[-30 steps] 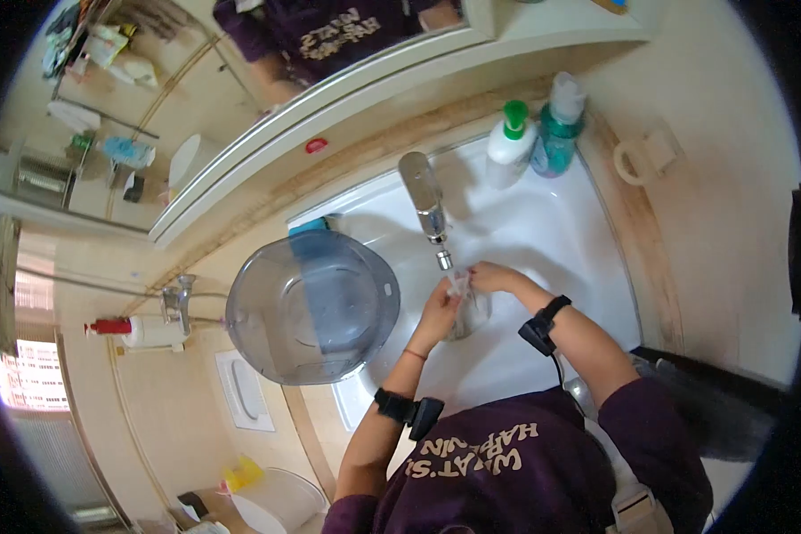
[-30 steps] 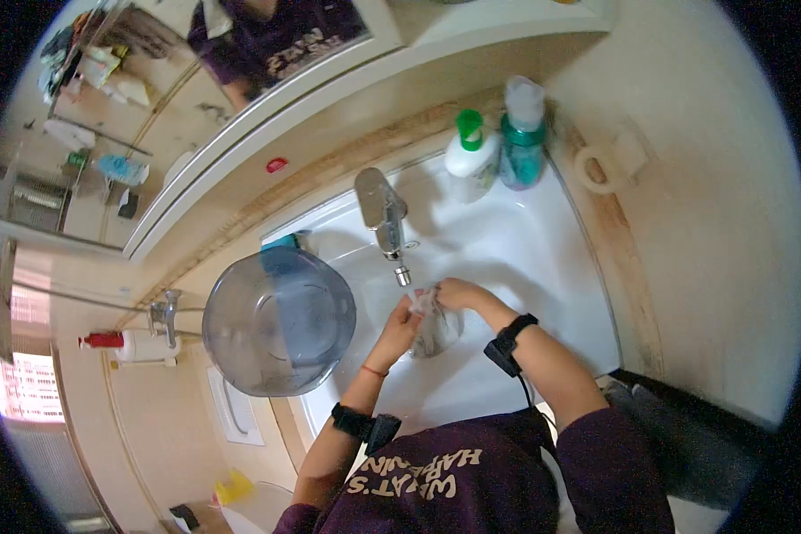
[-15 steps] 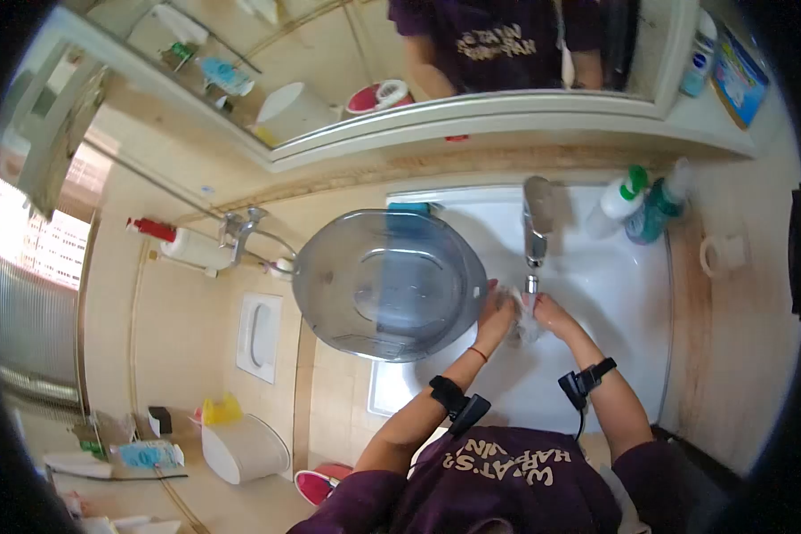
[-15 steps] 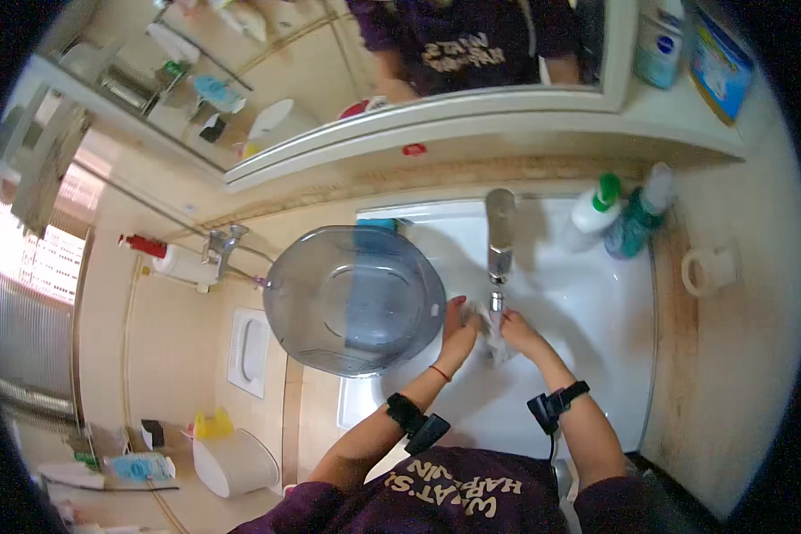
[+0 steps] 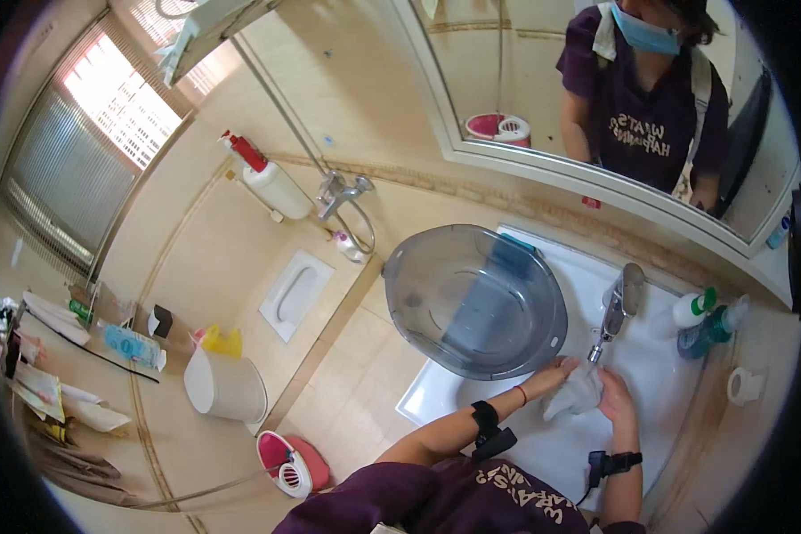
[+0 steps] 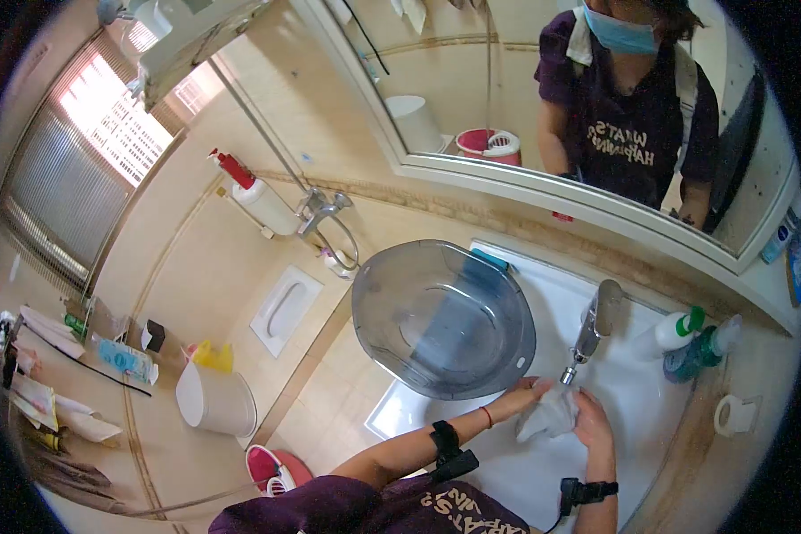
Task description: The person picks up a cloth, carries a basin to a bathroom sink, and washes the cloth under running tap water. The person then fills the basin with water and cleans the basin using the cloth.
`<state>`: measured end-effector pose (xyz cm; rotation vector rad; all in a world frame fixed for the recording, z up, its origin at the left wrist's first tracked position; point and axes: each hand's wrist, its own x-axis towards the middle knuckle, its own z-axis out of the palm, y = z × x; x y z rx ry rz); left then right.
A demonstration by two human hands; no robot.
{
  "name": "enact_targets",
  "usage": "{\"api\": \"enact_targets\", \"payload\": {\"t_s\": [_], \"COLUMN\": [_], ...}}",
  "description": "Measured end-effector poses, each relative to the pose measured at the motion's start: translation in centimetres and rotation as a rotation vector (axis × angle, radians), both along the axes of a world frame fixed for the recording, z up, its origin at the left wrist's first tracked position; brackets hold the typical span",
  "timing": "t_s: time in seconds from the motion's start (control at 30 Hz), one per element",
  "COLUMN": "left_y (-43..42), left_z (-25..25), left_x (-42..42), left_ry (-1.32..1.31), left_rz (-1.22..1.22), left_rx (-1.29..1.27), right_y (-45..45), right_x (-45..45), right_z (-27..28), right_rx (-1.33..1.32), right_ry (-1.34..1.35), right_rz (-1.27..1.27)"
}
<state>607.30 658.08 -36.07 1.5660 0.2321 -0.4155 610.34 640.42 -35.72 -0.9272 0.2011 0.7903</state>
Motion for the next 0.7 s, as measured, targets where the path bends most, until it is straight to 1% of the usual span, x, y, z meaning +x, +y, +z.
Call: {"api": "enact_targets", "payload": {"t_s": [0.03, 0.07, 0.13, 0.17, 0.23, 0.27, 0.3, 0.33, 0.37, 0.4, 0.43, 0.47, 0.5, 0.53, 0.57, 0.6, 0.63, 0.67, 0.7], "left_y": [0.2, 0.2, -0.4, -1.0, -1.4, -1.6, -1.9, -2.2, -2.5, -2.7, -2.9, -2.9, -2.6, -2.3, -2.1, -1.9, -1.6, -1.4, -1.0], "left_z": [0.4, 0.5, 0.0, -0.7, -0.7, -0.7, -0.5, -0.3, -0.2, -0.4, -0.8, -1.0, 1.0, 3.0, 4.5, 4.0, 3.1, 2.6, 2.9], "left_x": [0.2, 0.3, 0.6, 0.7, 0.7, 0.8, 0.8, 0.8, 0.9, 1.1, 1.2, 1.2, 0.9, 0.5, 0.2, 0.2, 0.2, 0.1, 0.0], "left_ry": [0.006, 0.002, 0.006, 0.044, 0.035, 0.029, 0.028, -0.034, -0.097, -0.1, -0.115, -0.129, -0.129, 0.015, 0.162, 0.163, 0.162, 0.16, 0.159], "left_rz": [-0.014, -0.006, -0.157, -0.113, -0.117, -0.125, -0.125, -0.128, -0.13, -0.128, -0.119, -0.11, -0.109, -0.106, -0.102, -0.102, -0.141, -0.18, -0.178], "left_rx": [-0.103, -0.103, -0.043, -0.047, -0.047, -0.049, -0.051, -0.069, -0.087, -0.087, -0.148, -0.208, -0.206, -0.388, -0.568, -0.569, -0.633, -0.699, -0.702], "right_y": [-1.3, -2.9, -5.7, -6.6, -7.8, -8.3, -8.4, -8.5, -8.3, -7.1, -5.8, -4.3, -3.1, -2.6, -1.8, -1.1, -0.6, -0.3, -0.2], "right_x": [0.2, 0.5, 1.4, 1.8, 2.2, 2.5, 2.6, 2.7, 2.6, 1.9, 1.1, 0.3, -0.2, -0.4, -0.5, -0.6, -0.4, -0.1, 0.2], "right_z": [-0.6, -1.5, -2.6, -3.0, -2.5, -3.2, -3.8, -4.3, -5.1, -4.8, -4.3, -1.8, 0.6, 0.2, -0.8, -2.0, -3.5, -5.0, -5.7], "right_rx": [-0.175, -0.175, -0.731, -0.73, -0.788, -0.789, -0.864, -0.94, -0.941, -0.938, -0.931, -0.919, -0.902, -0.902, -0.912, -0.919, -0.919, -0.843, -0.767], "right_ry": [-0.062, -0.067, -0.539, -0.544, -0.528, -0.53, -0.561, -0.591, -0.593, -0.727, -0.859, -0.885, -0.906, -0.906, -0.833, -0.755, -0.753, -0.779, -0.806], "right_rz": [-0.041, -0.032, 0.068, 0.072, -0.102, -0.101, -0.065, -0.03, -0.03, -0.01, 0.01, 0.204, 0.397, 0.397, 0.54, 0.683, 0.685, 0.645, 0.604]}}
